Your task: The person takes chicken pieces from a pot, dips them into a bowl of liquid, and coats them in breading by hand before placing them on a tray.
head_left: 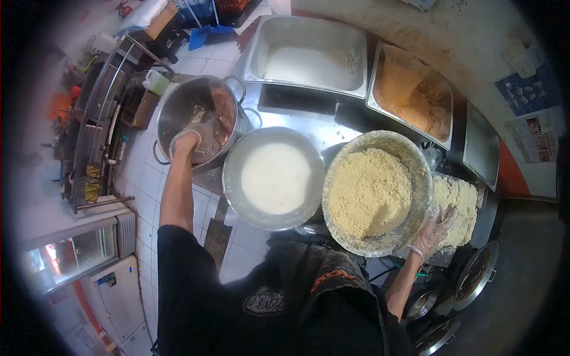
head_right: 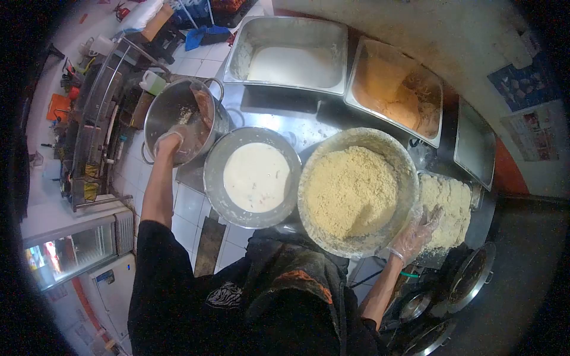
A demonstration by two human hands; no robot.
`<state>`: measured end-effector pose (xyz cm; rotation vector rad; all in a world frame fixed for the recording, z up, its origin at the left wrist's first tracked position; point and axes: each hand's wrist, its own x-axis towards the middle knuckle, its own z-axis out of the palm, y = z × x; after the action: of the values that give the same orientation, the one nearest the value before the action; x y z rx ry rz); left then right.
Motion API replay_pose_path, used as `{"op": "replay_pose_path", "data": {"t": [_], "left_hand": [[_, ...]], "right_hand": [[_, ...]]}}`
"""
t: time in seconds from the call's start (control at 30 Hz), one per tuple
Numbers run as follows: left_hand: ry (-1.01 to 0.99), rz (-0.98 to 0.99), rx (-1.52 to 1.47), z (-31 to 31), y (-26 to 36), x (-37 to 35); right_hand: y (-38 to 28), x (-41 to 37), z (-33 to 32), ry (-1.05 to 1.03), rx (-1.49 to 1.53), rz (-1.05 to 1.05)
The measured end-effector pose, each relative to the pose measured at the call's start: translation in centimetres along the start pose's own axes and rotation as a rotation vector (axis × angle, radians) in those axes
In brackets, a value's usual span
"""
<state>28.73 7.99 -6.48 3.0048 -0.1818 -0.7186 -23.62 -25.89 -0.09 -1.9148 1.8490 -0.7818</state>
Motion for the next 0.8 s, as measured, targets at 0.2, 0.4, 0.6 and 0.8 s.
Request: {"op": "replay_pose_path", "data": {"t": [0.2,0.4,0.6,0.8], "left_hand": [[-0.191,0.185,-0.184,-6.9,1.1,-4.0],[0.026,0.174,-0.645,-6.3,0.4,-5.2],[-0.097,0.082,-0.094,-8.3,3.2,-6.1],[-0.012,0.38,0.143,-7.6,2.0,-4.1]], "right_hand": [[-0.6,1.3,0.7,-0.058,0.342,-0.176],[-6.2,-0.4,2.4,-0.224,0.547,-0.194],[-7.6,-0.9,3.0,-0.308,0.589,-0.329],[-6.6,-0.9,2.9,-0.298,0.622,-0.257]]}}
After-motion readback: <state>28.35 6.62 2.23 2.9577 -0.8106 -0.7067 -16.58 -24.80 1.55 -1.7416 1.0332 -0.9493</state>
